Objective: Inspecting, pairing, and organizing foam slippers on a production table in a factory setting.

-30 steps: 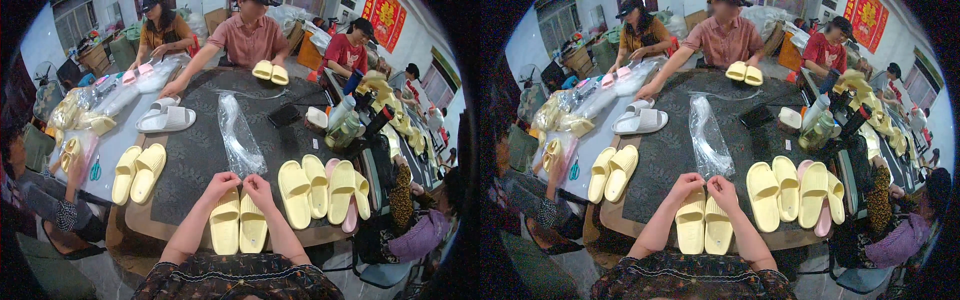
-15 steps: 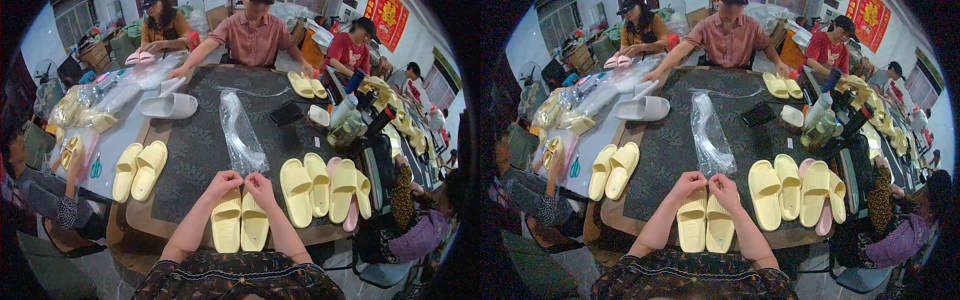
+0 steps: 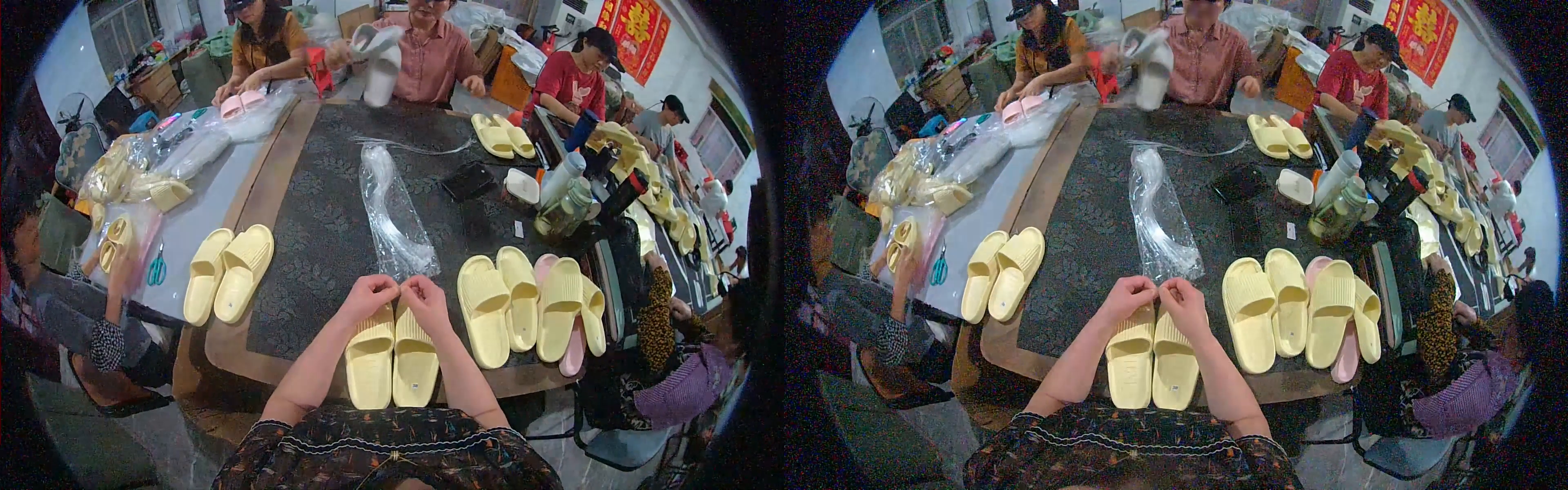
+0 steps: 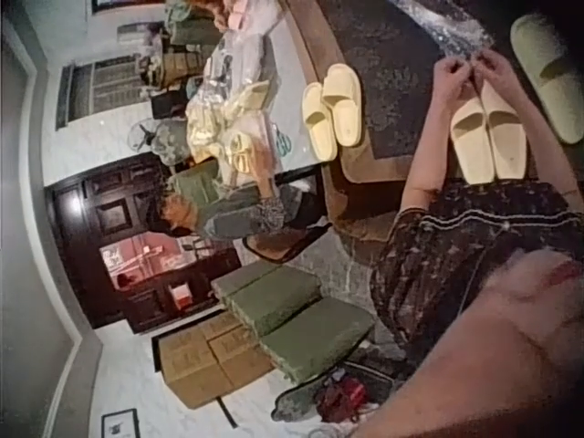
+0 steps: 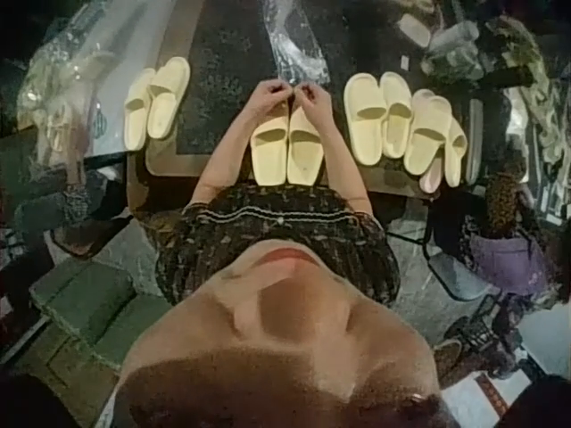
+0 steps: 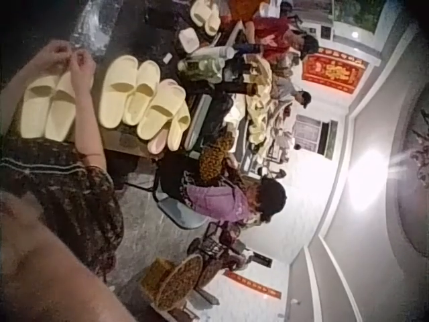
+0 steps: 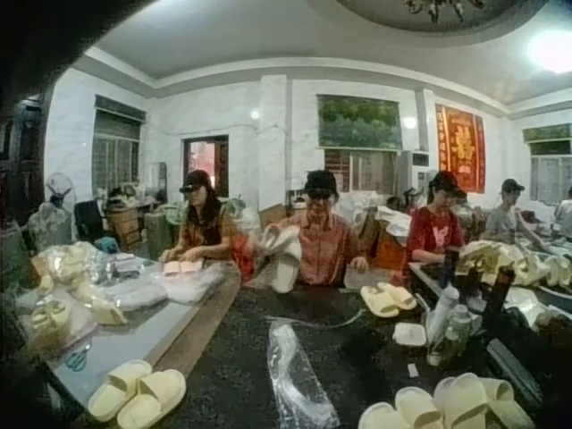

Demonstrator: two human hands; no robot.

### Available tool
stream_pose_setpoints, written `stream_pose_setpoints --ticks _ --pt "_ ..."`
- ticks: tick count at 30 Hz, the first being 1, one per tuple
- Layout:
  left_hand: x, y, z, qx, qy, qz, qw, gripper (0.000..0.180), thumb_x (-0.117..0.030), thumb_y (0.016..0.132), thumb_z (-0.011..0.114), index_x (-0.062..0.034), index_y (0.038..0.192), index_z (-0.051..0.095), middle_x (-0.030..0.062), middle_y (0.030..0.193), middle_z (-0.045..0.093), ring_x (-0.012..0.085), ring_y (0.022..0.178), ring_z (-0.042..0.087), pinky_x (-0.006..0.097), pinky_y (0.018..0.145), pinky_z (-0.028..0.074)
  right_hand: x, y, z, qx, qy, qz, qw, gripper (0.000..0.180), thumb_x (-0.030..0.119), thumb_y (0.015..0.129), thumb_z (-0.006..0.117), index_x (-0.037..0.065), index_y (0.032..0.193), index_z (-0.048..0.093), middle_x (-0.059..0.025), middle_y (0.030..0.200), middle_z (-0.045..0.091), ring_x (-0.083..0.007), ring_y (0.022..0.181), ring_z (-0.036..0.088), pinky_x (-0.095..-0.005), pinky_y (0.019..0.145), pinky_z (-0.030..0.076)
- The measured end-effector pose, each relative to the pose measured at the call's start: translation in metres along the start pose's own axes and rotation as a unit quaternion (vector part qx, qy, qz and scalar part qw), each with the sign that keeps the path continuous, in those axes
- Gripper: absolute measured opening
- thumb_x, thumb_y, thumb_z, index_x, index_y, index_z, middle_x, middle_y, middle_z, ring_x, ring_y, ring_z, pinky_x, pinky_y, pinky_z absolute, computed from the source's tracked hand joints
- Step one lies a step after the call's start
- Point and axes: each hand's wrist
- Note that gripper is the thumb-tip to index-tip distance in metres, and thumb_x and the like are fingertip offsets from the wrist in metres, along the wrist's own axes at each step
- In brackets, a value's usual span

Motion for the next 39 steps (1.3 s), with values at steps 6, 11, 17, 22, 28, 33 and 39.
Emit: stream_pose_setpoints --ticks 6,11,17,22,28,33,39 --pt "-0.002 0.001 -0.001 -0.060 -0.049 -0.007 0.997 0.015 -0.017 0.084 0.067 -0.0018 0.085 0.067 -0.0032 0.076 0.062 0.0039 0.069 0.053 0.022 0.061 0.043 -0.002 0.003 0.001 -0.056 0.069 0.029 0.996 0.007 0.008 0.087 0.061 0.003 0.091 0.062 0.0054 0.073 0.055 -0.0022 0.066 0.048 -0.0188 0.061 0.041" --pt "-0.003 0.000 0.004 -0.022 -0.006 0.030 0.999 0.014 -0.015 0.083 0.068 -0.0019 0.086 0.068 -0.0028 0.078 0.063 0.0038 0.070 0.053 0.021 0.062 0.043 0.000 0.001 -0.001 -0.014 0.004 -0.002 1.000 0.009 0.009 0.087 0.062 0.002 0.092 0.061 0.0033 0.076 0.058 -0.0034 0.069 0.051 -0.0196 0.064 0.043" --pt "-0.007 -0.001 0.003 -0.056 -0.071 0.002 0.996 0.014 -0.014 0.084 0.066 -0.0005 0.085 0.066 -0.0031 0.077 0.061 0.0041 0.070 0.053 0.021 0.063 0.043 -0.002 0.001 -0.002 -0.035 0.039 0.035 0.998 0.011 0.010 0.087 0.062 0.002 0.094 0.061 0.0014 0.079 0.059 -0.0041 0.072 0.053 -0.0203 0.066 0.044" --pt "-0.004 -0.001 0.003 -0.039 -0.015 0.025 0.999 0.013 -0.014 0.085 0.066 -0.0016 0.088 0.066 -0.0030 0.076 0.061 0.0037 0.069 0.051 0.021 0.062 0.043 -0.004 0.002 0.000 -0.051 0.109 0.041 0.992 0.012 0.011 0.088 0.062 0.002 0.095 0.061 0.0029 0.078 0.057 -0.0033 0.071 0.050 -0.0190 0.066 0.042" --pt "-0.001 0.000 0.005 -0.047 -0.009 0.032 0.998 0.014 -0.016 0.086 0.066 -0.0024 0.090 0.067 -0.0030 0.075 0.061 0.0026 0.066 0.051 0.020 0.059 0.042 -0.007 0.001 -0.002 -0.032 0.030 -0.001 0.999 0.010 0.011 0.087 0.063 0.003 0.094 0.062 0.0016 0.075 0.059 -0.0031 0.070 0.052 -0.0194 0.063 0.043" --pt "-0.004 -0.002 0.005 -0.062 -0.049 0.015 0.997 0.016 -0.016 0.086 0.066 -0.0021 0.093 0.067 -0.0033 0.076 0.062 0.0030 0.068 0.052 0.020 0.061 0.043 -0.012 0.004 0.000 -0.078 0.087 0.014 0.993 0.011 0.011 0.087 0.063 0.002 0.093 0.062 0.0023 0.075 0.058 -0.0028 0.069 0.051 -0.0186 0.063 0.042" --pt "-0.007 -0.002 0.008 -0.067 -0.068 0.048 0.994 0.014 -0.013 0.085 0.067 -0.0017 0.093 0.067 -0.0029 0.078 0.063 0.0032 0.070 0.053 0.019 0.063 0.043 -0.004 0.000 -0.004 0.000 0.008 0.014 1.000 0.011 0.011 0.087 0.064 0.002 0.094 0.063 0.0024 0.076 0.059 -0.0034 0.069 0.051 -0.0196 0.063 0.043"
Point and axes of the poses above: each hand's wrist, its own y-axis towards the middle knuckle, its own z-axis out of the palm, x = y × z
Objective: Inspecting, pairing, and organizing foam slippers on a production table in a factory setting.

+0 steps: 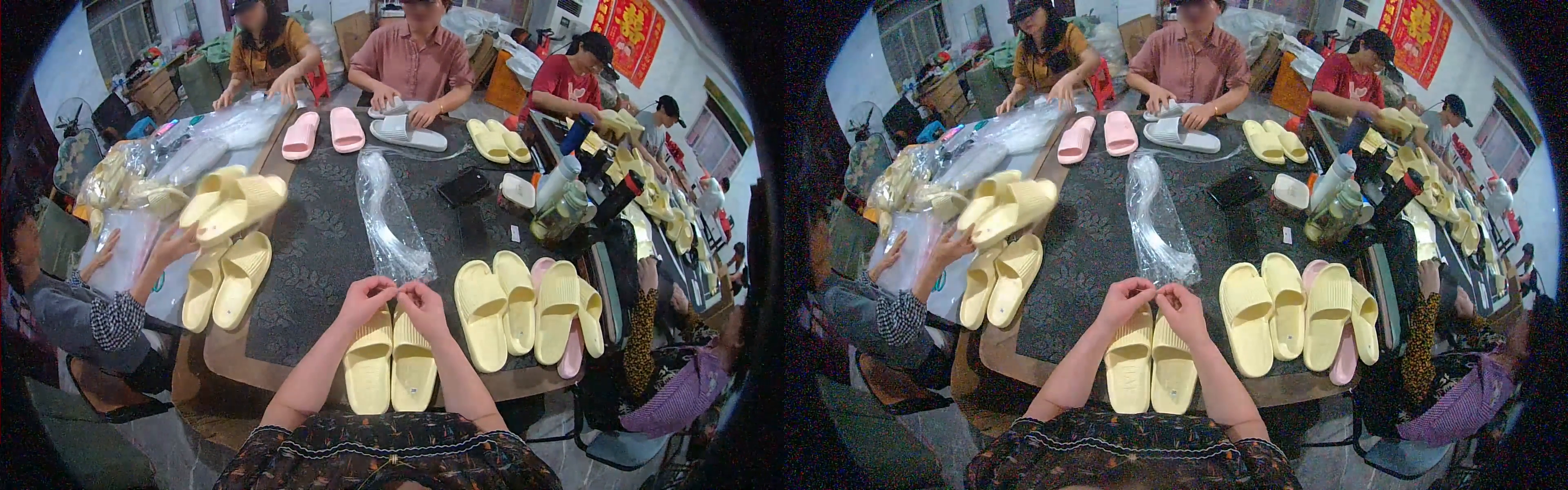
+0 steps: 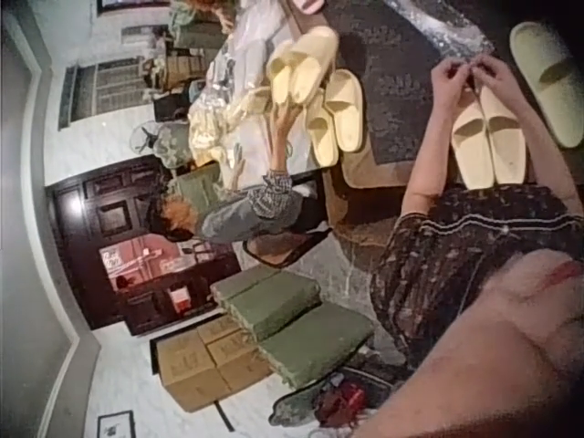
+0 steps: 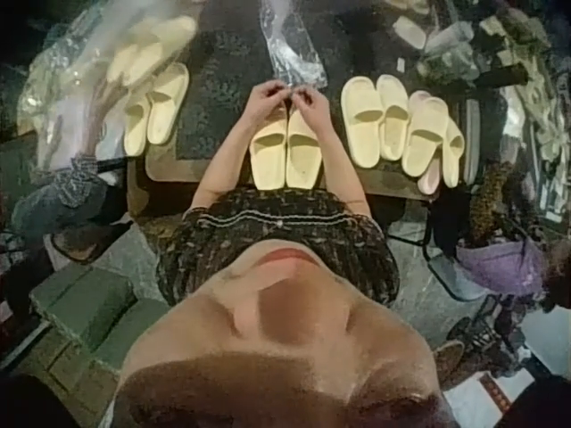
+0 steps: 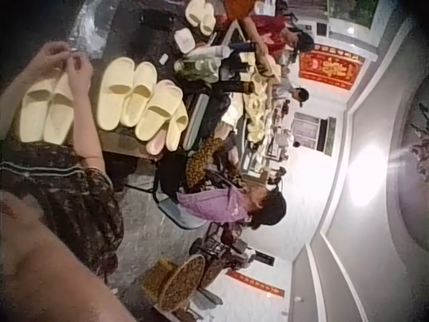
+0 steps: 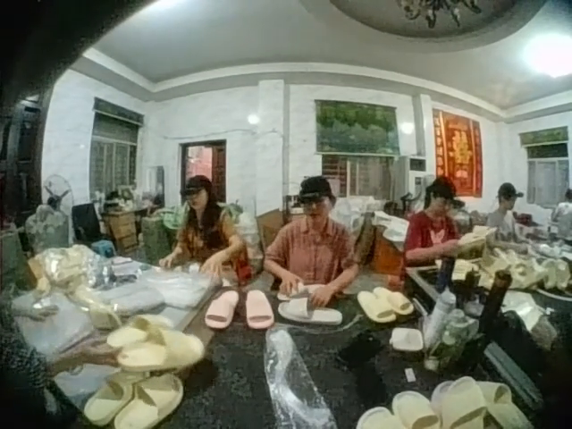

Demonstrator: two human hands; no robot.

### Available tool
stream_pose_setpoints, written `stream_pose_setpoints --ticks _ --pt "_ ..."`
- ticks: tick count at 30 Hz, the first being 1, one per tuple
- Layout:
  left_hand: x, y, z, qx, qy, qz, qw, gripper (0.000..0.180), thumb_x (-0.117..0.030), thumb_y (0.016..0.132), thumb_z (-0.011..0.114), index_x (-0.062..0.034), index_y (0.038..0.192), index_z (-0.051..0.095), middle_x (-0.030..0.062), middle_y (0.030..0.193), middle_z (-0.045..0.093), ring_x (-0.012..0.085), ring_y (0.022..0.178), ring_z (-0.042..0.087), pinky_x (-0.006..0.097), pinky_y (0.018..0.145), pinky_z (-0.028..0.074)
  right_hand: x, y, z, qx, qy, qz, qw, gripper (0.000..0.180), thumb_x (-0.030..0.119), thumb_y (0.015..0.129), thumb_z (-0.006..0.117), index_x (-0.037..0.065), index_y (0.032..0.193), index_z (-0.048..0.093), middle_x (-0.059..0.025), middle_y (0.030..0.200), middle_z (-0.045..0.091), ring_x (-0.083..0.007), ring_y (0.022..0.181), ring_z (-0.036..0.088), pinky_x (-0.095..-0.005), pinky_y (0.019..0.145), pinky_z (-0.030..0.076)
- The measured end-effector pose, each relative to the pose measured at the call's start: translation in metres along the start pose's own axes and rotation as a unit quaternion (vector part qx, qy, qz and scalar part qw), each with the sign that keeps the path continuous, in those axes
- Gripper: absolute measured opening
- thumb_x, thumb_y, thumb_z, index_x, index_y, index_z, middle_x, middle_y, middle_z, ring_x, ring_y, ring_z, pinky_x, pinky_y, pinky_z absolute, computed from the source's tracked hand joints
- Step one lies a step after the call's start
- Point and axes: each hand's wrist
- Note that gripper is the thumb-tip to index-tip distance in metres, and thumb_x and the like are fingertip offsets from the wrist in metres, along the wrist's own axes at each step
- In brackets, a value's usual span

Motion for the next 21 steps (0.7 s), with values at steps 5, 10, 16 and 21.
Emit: stream_pose_setpoints --ticks 5,10,16,21 --pt "0.002 0.001 -0.004 -0.006 0.026 -0.011 1.000 0.013 -0.010 0.084 0.067 -0.0014 0.093 0.066 -0.0015 0.083 0.064 0.0044 0.074 0.055 0.021 0.066 0.045 0.002 0.001 0.004 -0.056 0.044 0.001 0.997 0.013 0.012 0.087 0.064 0.001 0.095 0.063 0.0012 0.077 0.061 -0.0039 0.069 0.053 -0.0208 0.063 0.044" --pt "0.008 0.004 -0.005 0.004 0.000 0.000 1.000 0.013 -0.010 0.083 0.067 -0.0012 0.093 0.066 -0.0011 0.083 0.065 0.0052 0.075 0.057 0.021 0.067 0.046 -0.003 0.003 0.002 -0.056 0.056 0.004 0.997 0.014 0.012 0.087 0.064 0.001 0.095 0.063 0.0003 0.079 0.062 -0.0040 0.070 0.054 -0.0208 0.064 0.045" --pt "0.010 0.004 -0.006 0.006 0.010 0.000 1.000 0.014 -0.010 0.083 0.067 -0.0016 0.094 0.065 -0.0002 0.084 0.065 0.0059 0.077 0.058 0.021 0.069 0.046 -0.005 0.002 0.002 -0.025 0.036 -0.005 0.999 0.016 0.012 0.086 0.065 0.002 0.097 0.063 0.0003 0.079 0.062 -0.0042 0.070 0.054 -0.0208 0.065 0.045" --pt "0.008 0.009 -0.009 -0.011 0.006 -0.012 1.000 0.013 -0.011 0.084 0.066 -0.0011 0.092 0.064 0.0008 0.082 0.064 0.0071 0.075 0.058 0.021 0.068 0.046 0.016 0.001 0.002 -0.132 -0.036 -0.069 0.988 0.018 0.009 0.082 0.067 0.003 0.098 0.062 -0.0041 0.088 0.061 -0.0134 0.080 0.058 -0.0248 0.072 0.047"
Point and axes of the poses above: each hand's wrist, its own y-axis towards the middle knuckle, its own z-axis out of the palm, x = y × z
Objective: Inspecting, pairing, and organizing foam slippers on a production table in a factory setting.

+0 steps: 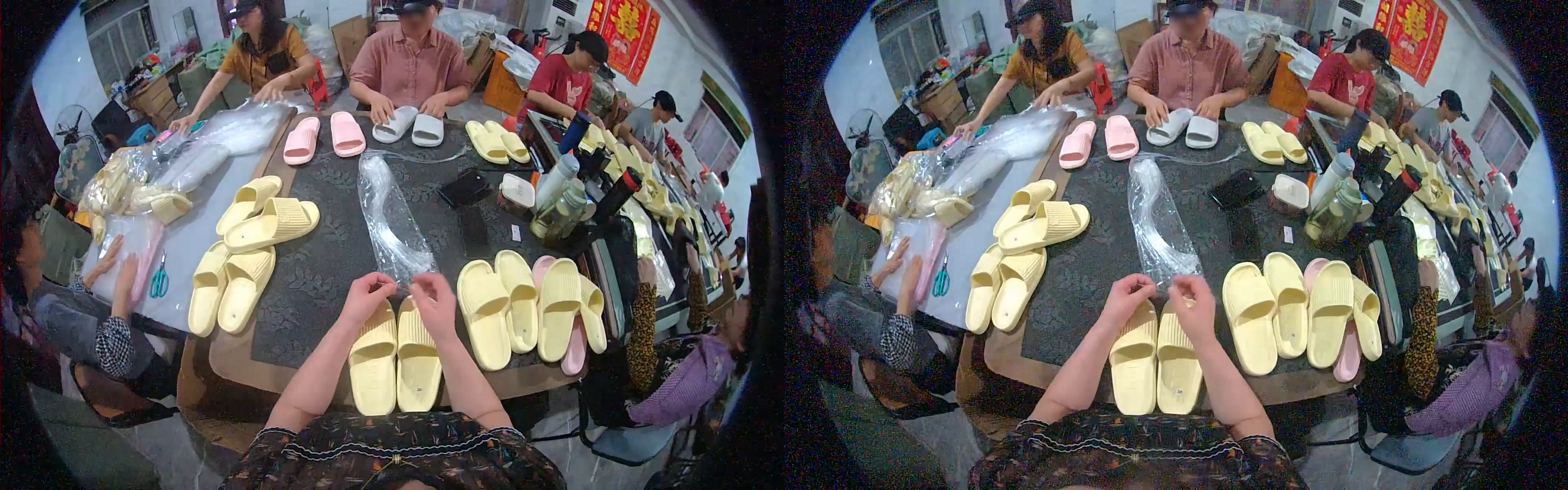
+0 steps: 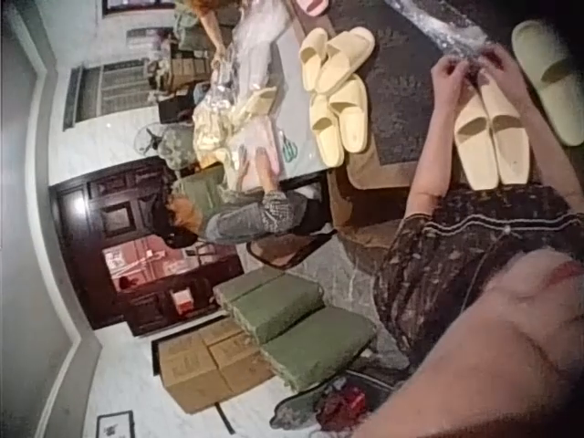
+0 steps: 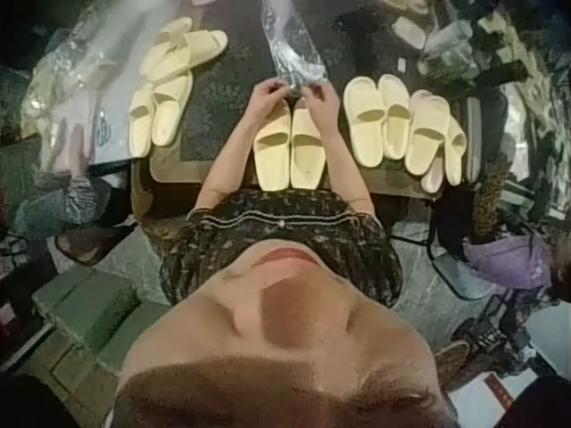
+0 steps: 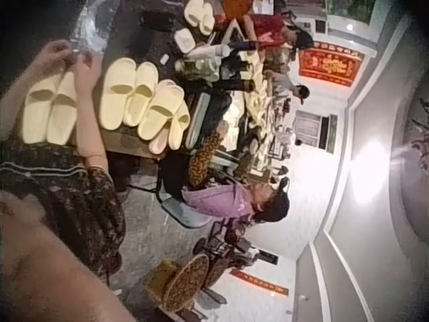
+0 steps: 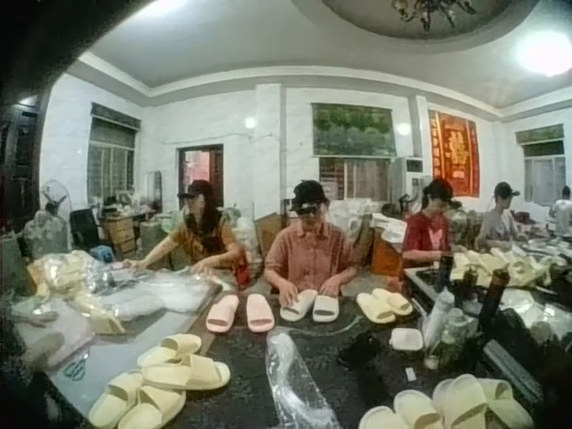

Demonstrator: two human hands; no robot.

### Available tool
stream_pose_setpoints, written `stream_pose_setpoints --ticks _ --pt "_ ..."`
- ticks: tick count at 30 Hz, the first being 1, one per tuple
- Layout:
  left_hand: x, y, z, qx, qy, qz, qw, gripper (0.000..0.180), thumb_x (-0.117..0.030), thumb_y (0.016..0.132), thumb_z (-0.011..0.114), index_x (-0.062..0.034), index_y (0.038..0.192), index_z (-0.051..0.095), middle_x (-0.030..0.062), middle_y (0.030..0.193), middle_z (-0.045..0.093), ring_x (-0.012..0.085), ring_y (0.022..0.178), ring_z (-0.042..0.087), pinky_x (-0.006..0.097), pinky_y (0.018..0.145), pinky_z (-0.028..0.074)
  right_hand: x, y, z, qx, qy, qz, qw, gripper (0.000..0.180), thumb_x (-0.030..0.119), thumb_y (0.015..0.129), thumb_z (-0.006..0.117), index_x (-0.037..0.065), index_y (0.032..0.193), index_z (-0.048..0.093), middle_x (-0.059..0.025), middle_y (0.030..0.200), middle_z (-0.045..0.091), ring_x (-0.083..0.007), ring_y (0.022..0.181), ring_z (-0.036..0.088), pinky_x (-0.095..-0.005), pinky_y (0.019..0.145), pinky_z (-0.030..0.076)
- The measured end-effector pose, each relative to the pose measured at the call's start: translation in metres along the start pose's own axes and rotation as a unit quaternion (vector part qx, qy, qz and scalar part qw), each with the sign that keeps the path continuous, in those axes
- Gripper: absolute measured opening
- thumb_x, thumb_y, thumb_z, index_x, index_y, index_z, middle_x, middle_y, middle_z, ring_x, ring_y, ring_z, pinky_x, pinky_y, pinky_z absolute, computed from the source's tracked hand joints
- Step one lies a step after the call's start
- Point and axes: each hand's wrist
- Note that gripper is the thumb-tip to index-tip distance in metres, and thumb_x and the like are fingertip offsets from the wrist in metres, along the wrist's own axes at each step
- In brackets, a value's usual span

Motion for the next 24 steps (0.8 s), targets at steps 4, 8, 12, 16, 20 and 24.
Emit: stream_pose_setpoints --ticks 4,8,12,16,20,24 --pt "0.001 -0.001 -0.002 0.000 -0.006 -0.009 1.000 0.012 -0.012 0.084 0.065 -0.0023 0.091 0.065 -0.0005 0.079 0.063 0.0070 0.073 0.056 0.022 0.067 0.045 0.026 -0.015 -0.025 -0.074 0.015 -0.127 0.989 0.015 0.004 0.081 0.065 0.003 0.095 0.060 -0.0051 0.086 0.058 -0.0144 0.079 0.055 -0.0261 0.071 0.045" --pt "0.001 0.001 -0.003 0.000 0.006 -0.033 0.999 0.015 -0.014 0.081 0.067 -0.0031 0.092 0.065 -0.0012 0.078 0.062 0.0068 0.072 0.055 0.022 0.065 0.044 0.038 -0.072 -0.080 0.210 0.216 0.031 0.953 0.014 0.016 0.085 0.061 0.002 0.085 0.060 -0.0045 0.080 0.057 -0.0115 0.070 0.053 -0.0242 0.062 0.042" --pt "0.008 0.002 -0.001 -0.004 0.008 -0.029 1.000 0.012 -0.012 0.083 0.066 -0.0035 0.091 0.064 -0.0012 0.079 0.062 0.0063 0.073 0.056 0.022 0.065 0.044 0.015 -0.133 -0.137 0.523 0.263 0.301 0.753 0.037 0.039 0.089 0.060 0.002 0.089 0.061 -0.0021 0.076 0.057 -0.0080 0.064 0.051 -0.0218 0.058 0.042" --pt "0.016 0.003 -0.002 0.003 0.012 -0.003 1.000 0.017 -0.014 0.081 0.069 -0.0029 0.094 0.066 -0.0005 0.078 0.063 0.0069 0.070 0.055 0.023 0.064 0.046 -0.072 -0.194 -0.191 0.460 0.257 0.545 0.652 0.035 0.034 0.093 0.055 0.000 0.100 0.060 -0.0052 0.084 0.061 -0.0094 0.066 0.054 -0.0239 0.061 0.046" --pt "0.013 0.005 -0.001 0.000 0.028 -0.019 0.999 0.015 -0.015 0.081 0.069 -0.0040 0.092 0.066 -0.0018 0.078 0.063 0.0058 0.073 0.056 0.022 0.065 0.046 -0.210 -0.244 -0.220 0.181 0.341 0.610 0.692 0.030 0.024 0.095 0.051 0.004 0.117 0.054 -0.0068 0.104 0.062 -0.0128 0.080 0.057 -0.0260 0.067 0.049" --pt "0.000 0.001 0.003 -0.015 0.058 -0.056 0.997 0.013 -0.014 0.082 0.068 -0.0043 0.091 0.065 -0.0034 0.077 0.061 0.0045 0.070 0.053 0.022 0.063 0.044 -0.285 -0.272 -0.238 0.041 0.308 0.605 0.734 0.030 0.024 0.095 0.051 0.004 0.118 0.054 -0.0070 0.105 0.062 -0.0129 0.081 0.057 -0.0260 0.067 0.049"
Point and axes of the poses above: each hand's wrist, its own y-axis towards the middle knuckle, its own z-axis out of the palm, x = y × z
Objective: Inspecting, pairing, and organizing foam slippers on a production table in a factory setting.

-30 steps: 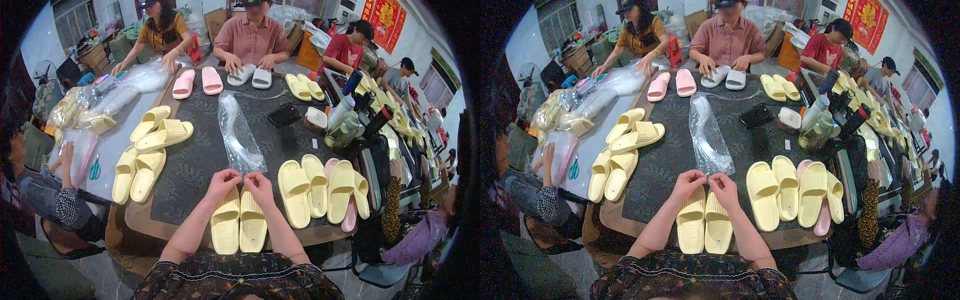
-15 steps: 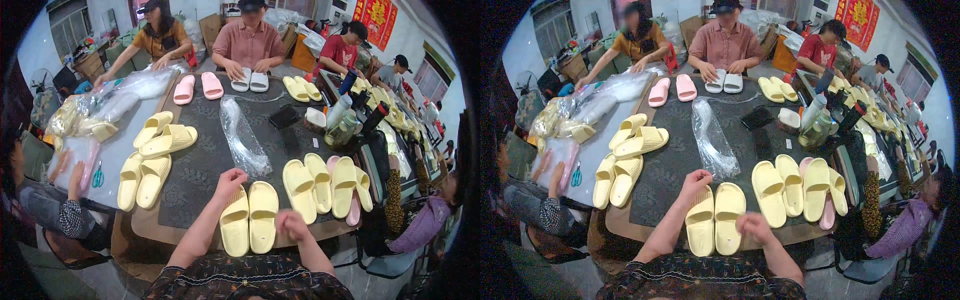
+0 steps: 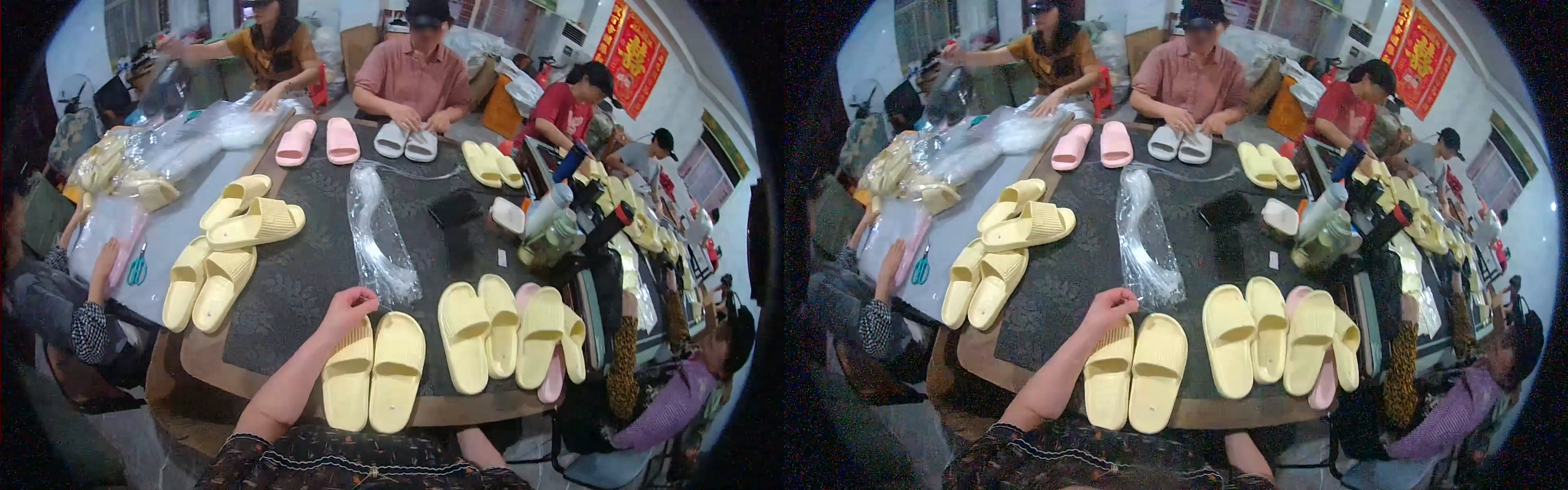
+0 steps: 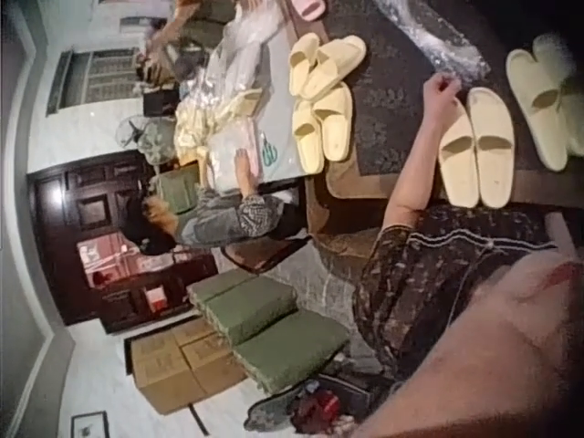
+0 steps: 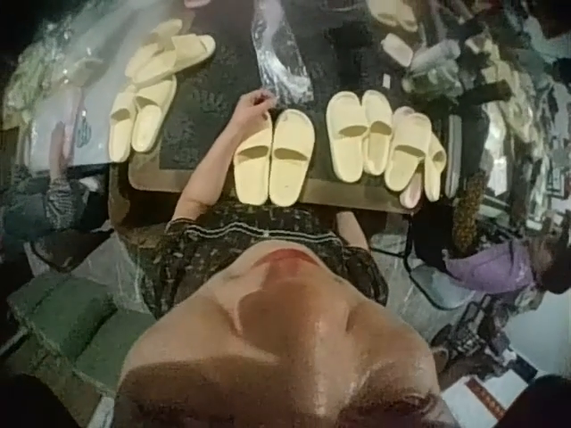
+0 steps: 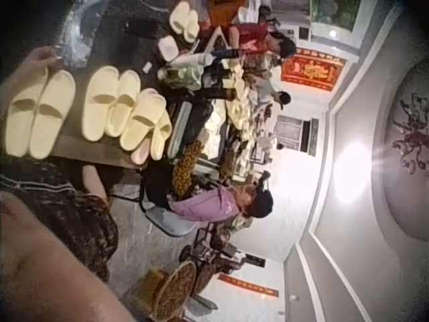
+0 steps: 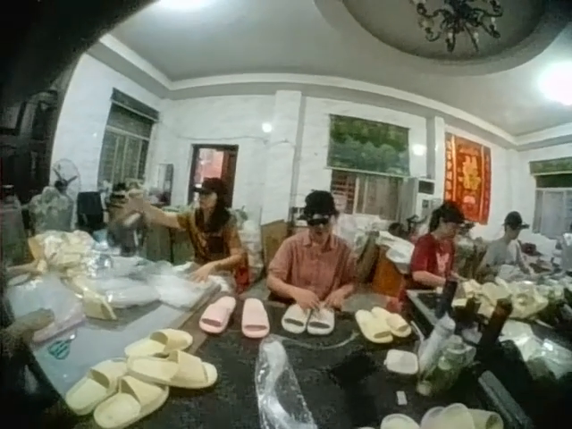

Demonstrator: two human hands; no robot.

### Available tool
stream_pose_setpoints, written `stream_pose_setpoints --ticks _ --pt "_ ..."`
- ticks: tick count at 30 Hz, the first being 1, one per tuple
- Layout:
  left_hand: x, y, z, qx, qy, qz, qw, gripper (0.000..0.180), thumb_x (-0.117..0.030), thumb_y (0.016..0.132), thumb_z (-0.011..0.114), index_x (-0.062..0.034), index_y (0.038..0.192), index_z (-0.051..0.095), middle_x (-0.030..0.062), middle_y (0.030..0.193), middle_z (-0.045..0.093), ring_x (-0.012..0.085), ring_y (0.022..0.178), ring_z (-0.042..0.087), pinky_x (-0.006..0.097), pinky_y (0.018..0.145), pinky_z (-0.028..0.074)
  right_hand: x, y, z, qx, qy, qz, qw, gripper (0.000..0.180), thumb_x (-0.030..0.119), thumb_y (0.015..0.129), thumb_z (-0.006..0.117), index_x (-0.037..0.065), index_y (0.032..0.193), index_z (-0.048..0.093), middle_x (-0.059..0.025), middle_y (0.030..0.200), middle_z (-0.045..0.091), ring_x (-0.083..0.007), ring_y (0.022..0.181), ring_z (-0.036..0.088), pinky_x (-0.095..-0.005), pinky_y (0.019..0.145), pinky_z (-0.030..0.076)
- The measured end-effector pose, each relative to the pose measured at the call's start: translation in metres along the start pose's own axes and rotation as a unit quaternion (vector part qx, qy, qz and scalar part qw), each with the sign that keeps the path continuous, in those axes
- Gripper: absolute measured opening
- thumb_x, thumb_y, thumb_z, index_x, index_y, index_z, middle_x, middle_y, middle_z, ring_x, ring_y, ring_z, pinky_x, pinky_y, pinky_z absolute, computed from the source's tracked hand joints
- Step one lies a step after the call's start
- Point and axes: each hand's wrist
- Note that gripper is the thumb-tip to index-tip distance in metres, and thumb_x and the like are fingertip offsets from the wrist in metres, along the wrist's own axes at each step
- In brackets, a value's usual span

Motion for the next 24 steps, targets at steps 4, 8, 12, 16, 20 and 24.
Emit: stream_pose_setpoints --ticks 4,8,12,16,20,24 --pt "-0.010 -0.005 0.002 -0.003 -0.012 -0.011 1.000 0.011 -0.013 0.084 0.067 -0.0043 0.089 0.064 -0.0039 0.078 0.061 0.0037 0.070 0.053 0.020 0.063 0.043 -0.004 0.003 -0.007 -0.091 -0.050 0.010 0.995 0.030 0.024 0.095 0.051 0.004 0.118 0.053 -0.0071 0.105 0.062 -0.0130 0.082 0.057 -0.0261 0.068 0.049" --pt "-0.013 -0.005 0.003 0.012 -0.012 -0.015 1.000 0.010 -0.013 0.085 0.066 -0.0048 0.090 0.064 -0.0038 0.079 0.061 0.0033 0.072 0.054 0.020 0.064 0.044 -0.007 -0.005 0.001 -0.138 -0.089 0.038 0.986 0.030 0.024 0.095 0.051 0.004 0.119 0.053 -0.0073 0.106 0.062 -0.0131 0.082 0.057 -0.0261 0.068 0.049" --pt "-0.013 -0.002 0.005 0.021 -0.009 -0.029 0.999 0.009 -0.012 0.084 0.065 -0.0049 0.089 0.063 -0.0046 0.080 0.060 0.0033 0.073 0.053 0.020 0.067 0.043 -0.012 -0.005 0.005 -0.165 -0.104 0.068 0.978 0.031 0.024 0.095 0.051 0.005 0.119 0.053 -0.0075 0.106 0.061 -0.0132 0.083 0.057 -0.0262 0.069 0.049" --pt "-0.015 0.000 0.006 0.013 -0.004 -0.059 0.998 0.008 -0.011 0.084 0.065 -0.0047 0.089 0.063 -0.0049 0.080 0.060 0.0030 0.073 0.053 0.020 0.067 0.044 -0.013 -0.006 0.004 -0.176 -0.118 0.083 0.974 0.031 0.024 0.095 0.051 0.005 0.119 0.053 -0.0076 0.107 0.061 -0.0133 0.084 0.057 -0.0262 0.069 0.049" --pt "-0.016 0.000 0.007 0.018 0.032 -0.057 0.998 0.008 -0.011 0.085 0.065 -0.0057 0.090 0.063 -0.0046 0.081 0.060 0.0032 0.075 0.054 0.020 0.068 0.044 -0.019 -0.016 -0.001 -0.183 -0.129 0.087 0.971 0.031 0.023 0.095 0.051 0.005 0.120 0.053 -0.0078 0.108 0.061 -0.0134 0.085 0.057 -0.0263 0.070 0.049" --pt "-0.018 0.000 0.007 0.013 0.039 -0.057 0.998 0.008 -0.011 0.085 0.065 -0.0052 0.091 0.063 -0.0040 0.081 0.061 0.0034 0.074 0.054 0.020 0.068 0.044 -0.022 -0.021 -0.004 -0.189 -0.134 0.074 0.970 0.031 0.023 0.095 0.051 0.005 0.120 0.053 -0.0079 0.108 0.061 -0.0135 0.086 0.057 -0.0263 0.070 0.049"
Point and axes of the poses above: each hand's wrist, its own y-axis towards the middle knuckle, its own z-axis out of the palm, x = y × z
